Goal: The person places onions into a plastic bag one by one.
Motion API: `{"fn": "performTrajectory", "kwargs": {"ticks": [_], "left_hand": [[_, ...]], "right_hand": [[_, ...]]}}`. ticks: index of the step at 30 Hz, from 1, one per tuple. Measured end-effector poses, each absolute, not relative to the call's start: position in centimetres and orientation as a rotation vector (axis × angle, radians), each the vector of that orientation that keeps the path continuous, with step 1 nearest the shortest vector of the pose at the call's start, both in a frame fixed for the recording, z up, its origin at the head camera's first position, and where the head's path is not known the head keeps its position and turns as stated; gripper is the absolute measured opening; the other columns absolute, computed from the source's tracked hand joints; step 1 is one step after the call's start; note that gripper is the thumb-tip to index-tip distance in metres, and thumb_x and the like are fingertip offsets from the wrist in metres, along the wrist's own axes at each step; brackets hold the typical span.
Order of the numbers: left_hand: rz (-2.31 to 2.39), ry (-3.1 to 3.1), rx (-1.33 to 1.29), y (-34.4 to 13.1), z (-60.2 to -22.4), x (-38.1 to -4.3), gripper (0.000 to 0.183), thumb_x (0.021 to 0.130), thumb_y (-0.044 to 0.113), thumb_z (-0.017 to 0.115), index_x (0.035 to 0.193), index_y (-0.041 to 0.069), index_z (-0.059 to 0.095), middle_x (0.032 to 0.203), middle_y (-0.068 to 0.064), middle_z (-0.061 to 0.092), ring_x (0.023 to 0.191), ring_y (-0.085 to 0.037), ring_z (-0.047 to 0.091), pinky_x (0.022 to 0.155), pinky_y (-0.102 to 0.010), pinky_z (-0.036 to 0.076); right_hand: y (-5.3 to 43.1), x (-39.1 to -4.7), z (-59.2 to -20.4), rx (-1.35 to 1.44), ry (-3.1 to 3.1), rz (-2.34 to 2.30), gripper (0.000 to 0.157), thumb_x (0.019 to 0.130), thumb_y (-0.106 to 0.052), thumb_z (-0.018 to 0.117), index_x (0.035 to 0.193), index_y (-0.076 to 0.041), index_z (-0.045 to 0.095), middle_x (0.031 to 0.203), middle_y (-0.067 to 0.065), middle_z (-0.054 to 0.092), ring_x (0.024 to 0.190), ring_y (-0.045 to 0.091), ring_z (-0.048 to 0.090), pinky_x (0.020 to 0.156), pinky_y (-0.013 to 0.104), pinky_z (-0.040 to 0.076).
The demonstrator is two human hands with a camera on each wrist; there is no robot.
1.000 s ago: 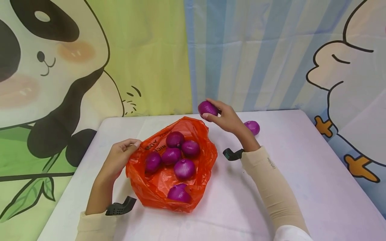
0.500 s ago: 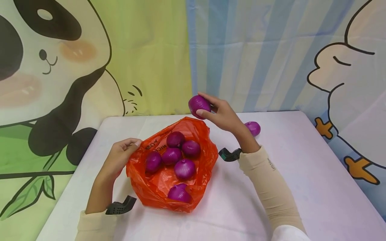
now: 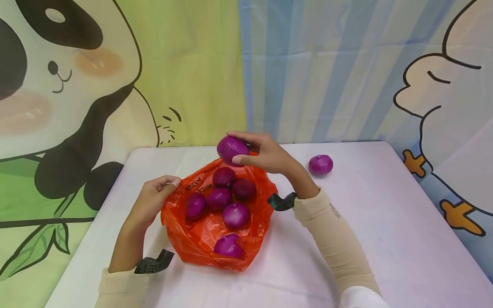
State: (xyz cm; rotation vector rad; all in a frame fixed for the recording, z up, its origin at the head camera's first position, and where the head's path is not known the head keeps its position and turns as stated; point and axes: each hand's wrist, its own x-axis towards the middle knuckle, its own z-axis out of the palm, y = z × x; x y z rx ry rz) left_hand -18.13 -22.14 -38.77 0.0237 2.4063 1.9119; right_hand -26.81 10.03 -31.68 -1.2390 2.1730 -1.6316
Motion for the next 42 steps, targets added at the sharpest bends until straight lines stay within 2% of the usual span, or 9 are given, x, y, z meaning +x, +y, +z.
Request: {"fn": "performTrajectory", "kwargs": {"ticks": [3,6,12,19,32,36,42], "left_hand": [[1.909,2.406,0.016,-22.2,-38.8,-18.1,0.028,0.102,0.019,0.052,0.115,-0.004,0.063,0.103,-0.017,0.067,0.089,-0.026,0.065,0.077,-0.031,0.057],[1.909,2.406,0.009,-22.2,-38.8,-18.2,0.028,0.102,0.019,0.052,0.115,-0.004,0.063,0.102,-0.017,0.067,0.088,-0.025,0.065,0.077,-0.03,0.057],[1.904,2.399,-0.008,-22.2,-38.8,-18.3,0.029,0.102,0.02,0.052,0.115,-0.003,0.063,0.1,-0.016,0.068,0.086,-0.024,0.066,0.075,-0.031,0.057],[1.9,2.391,-0.009,-22.2,-38.9,-18.3,0.031,0.102,0.021,0.053,0.117,-0.004,0.062,0.103,-0.017,0.068,0.089,-0.024,0.067,0.077,-0.031,0.057],[1.931,2.404,0.038,-22.3,-38.9,-18.3,0.029,0.102,0.018,0.052,0.115,-0.005,0.063,0.101,-0.018,0.068,0.085,-0.022,0.067,0.075,-0.031,0.057],[1.938,2.4,0.043,-22.3,-38.8,-18.3,0.03,0.102,0.02,0.052,0.115,-0.005,0.063,0.1,-0.018,0.069,0.084,-0.023,0.067,0.075,-0.031,0.057],[1.936,2.396,0.037,-22.4,-38.8,-18.2,0.031,0.101,0.021,0.054,0.114,-0.005,0.063,0.101,-0.018,0.068,0.085,-0.025,0.067,0.076,-0.032,0.057]], "right_hand": [[9.4,-26.7,-32.2,-1.226,2.082,-1.583,0.063,0.09,-0.02,0.072,0.144,-0.003,0.045,0.135,0.015,0.054,0.111,0.027,0.061,0.089,0.04,0.053],[8.6,-26.6,-32.7,-1.241,2.001,-1.538,0.061,0.09,-0.017,0.072,0.143,-0.004,0.047,0.134,0.012,0.056,0.111,0.026,0.061,0.09,0.042,0.052],[6.8,-26.2,-34.1,-1.302,1.923,-1.423,0.057,0.089,-0.015,0.072,0.141,-0.005,0.05,0.134,0.006,0.056,0.113,0.023,0.059,0.093,0.04,0.051],[5.2,-25.9,-36.0,-1.326,1.861,-1.32,0.059,0.09,-0.011,0.07,0.143,-0.003,0.047,0.127,0.008,0.059,0.11,0.022,0.06,0.087,0.039,0.054],[3.0,-25.1,-38.4,-1.275,1.912,-1.129,0.062,0.088,-0.028,0.073,0.144,-0.018,0.049,0.127,-0.005,0.057,0.111,0.014,0.056,0.087,0.032,0.053],[2.7,-25.0,-38.9,-1.273,1.89,-1.097,0.063,0.088,-0.027,0.074,0.144,-0.018,0.049,0.132,-0.003,0.054,0.115,0.014,0.055,0.09,0.031,0.051],[2.6,-25.1,-39.4,-1.319,1.779,-1.15,0.062,0.09,-0.017,0.071,0.145,-0.004,0.044,0.141,0.013,0.05,0.132,0.025,0.045,0.106,0.041,0.039]]}}
